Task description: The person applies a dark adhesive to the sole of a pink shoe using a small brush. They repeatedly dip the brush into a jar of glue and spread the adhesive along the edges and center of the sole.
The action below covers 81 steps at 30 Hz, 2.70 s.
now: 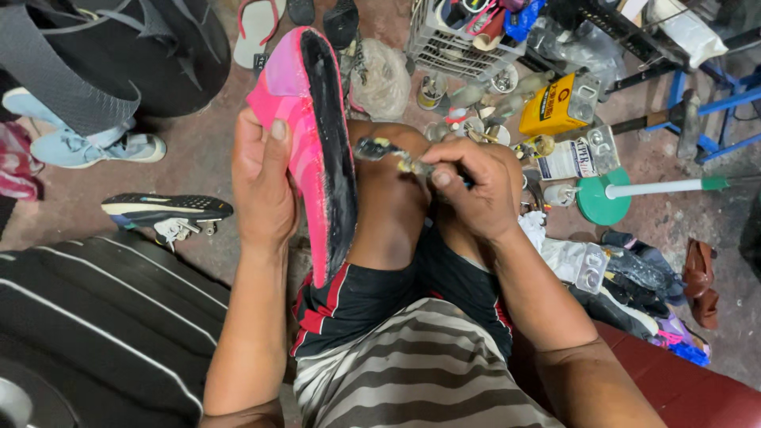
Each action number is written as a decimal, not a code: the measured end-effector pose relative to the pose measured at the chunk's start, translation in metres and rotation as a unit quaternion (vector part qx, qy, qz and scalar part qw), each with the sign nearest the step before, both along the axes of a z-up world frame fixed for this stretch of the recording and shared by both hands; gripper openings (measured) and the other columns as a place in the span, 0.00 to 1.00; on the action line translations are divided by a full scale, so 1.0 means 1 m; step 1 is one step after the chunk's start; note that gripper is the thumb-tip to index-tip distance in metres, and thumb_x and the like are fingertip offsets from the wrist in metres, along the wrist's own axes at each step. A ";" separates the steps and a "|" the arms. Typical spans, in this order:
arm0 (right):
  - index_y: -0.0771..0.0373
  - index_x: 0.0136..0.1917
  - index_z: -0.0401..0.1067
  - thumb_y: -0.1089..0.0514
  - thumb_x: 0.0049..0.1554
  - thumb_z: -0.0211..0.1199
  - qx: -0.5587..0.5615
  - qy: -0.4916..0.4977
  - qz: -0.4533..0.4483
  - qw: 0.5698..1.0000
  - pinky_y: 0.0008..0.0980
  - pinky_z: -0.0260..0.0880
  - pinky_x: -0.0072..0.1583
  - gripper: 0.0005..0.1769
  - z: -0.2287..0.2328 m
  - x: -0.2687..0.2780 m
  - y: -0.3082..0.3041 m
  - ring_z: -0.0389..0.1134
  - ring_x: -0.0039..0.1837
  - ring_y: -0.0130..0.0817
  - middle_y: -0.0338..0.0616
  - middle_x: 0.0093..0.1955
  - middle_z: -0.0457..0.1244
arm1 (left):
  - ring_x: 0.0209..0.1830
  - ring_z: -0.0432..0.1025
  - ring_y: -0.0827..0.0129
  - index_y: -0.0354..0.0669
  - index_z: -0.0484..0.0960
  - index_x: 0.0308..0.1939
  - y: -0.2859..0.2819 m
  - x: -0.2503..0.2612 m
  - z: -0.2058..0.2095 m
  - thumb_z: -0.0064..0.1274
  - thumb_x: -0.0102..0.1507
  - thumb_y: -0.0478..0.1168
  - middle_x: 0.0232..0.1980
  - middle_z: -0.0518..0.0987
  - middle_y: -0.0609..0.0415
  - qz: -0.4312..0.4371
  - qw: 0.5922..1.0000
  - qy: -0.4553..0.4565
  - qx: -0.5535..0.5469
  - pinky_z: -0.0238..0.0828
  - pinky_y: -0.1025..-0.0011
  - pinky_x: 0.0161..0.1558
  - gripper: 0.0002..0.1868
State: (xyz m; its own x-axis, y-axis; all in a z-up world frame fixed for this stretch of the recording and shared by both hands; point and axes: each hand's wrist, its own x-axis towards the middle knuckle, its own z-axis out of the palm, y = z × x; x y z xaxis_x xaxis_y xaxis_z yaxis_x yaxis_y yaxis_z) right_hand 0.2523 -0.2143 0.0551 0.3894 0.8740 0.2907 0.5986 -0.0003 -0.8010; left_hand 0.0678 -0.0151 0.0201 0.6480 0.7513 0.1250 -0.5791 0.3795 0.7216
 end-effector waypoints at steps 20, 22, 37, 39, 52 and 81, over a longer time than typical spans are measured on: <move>0.65 0.54 0.75 0.62 0.60 0.70 0.012 0.061 0.104 0.993 0.29 0.63 0.49 0.10 -0.015 -0.010 0.017 0.65 0.46 0.30 0.42 0.46 0.67 | 0.48 0.73 0.76 0.38 0.69 0.56 0.008 0.002 -0.022 0.46 0.78 0.38 0.52 0.80 0.52 0.024 0.998 0.043 -0.032 0.72 0.73 0.56 0.07; 0.65 0.54 0.75 0.63 0.60 0.70 0.009 0.065 0.106 0.992 0.29 0.63 0.49 0.10 -0.015 -0.010 0.019 0.65 0.46 0.30 0.42 0.46 0.67 | 0.47 0.74 0.75 0.38 0.70 0.54 0.010 0.004 -0.026 0.46 0.77 0.37 0.51 0.80 0.52 0.026 0.998 0.032 -0.052 0.73 0.73 0.55 0.06; 0.64 0.53 0.76 0.66 0.54 0.73 -0.022 0.051 0.202 0.978 0.29 0.65 0.48 0.13 -0.012 -0.008 0.012 0.68 0.46 0.32 0.43 0.45 0.67 | 0.47 0.76 0.73 0.37 0.72 0.58 0.012 0.003 -0.029 0.44 0.78 0.38 0.54 0.81 0.51 0.011 0.992 -0.007 -0.122 0.76 0.72 0.52 0.08; 0.65 0.54 0.76 0.67 0.55 0.72 -0.020 0.090 0.191 0.977 0.29 0.64 0.48 0.13 -0.008 -0.009 0.010 0.66 0.44 0.31 0.43 0.45 0.67 | 0.48 0.77 0.72 0.37 0.72 0.61 0.010 0.000 -0.023 0.44 0.79 0.39 0.55 0.80 0.50 -0.007 0.991 -0.018 -0.134 0.76 0.72 0.52 0.11; 0.64 0.60 0.76 0.66 0.62 0.69 0.012 0.027 0.144 0.989 0.28 0.67 0.47 0.13 0.015 -0.030 0.026 0.68 0.45 0.32 0.44 0.47 0.68 | 0.52 0.78 0.69 0.38 0.67 0.68 -0.001 -0.005 -0.008 0.44 0.81 0.44 0.60 0.79 0.47 -0.024 0.995 -0.039 -0.086 0.77 0.69 0.55 0.16; 0.67 0.57 0.79 0.65 0.57 0.70 -0.002 -0.042 0.069 0.997 0.29 0.66 0.46 0.14 0.005 -0.027 0.027 0.68 0.43 0.33 0.44 0.41 0.66 | 0.60 0.75 0.65 0.38 0.65 0.72 -0.007 -0.004 -0.021 0.48 0.77 0.42 0.65 0.76 0.46 -0.039 0.992 -0.082 -0.082 0.74 0.65 0.63 0.22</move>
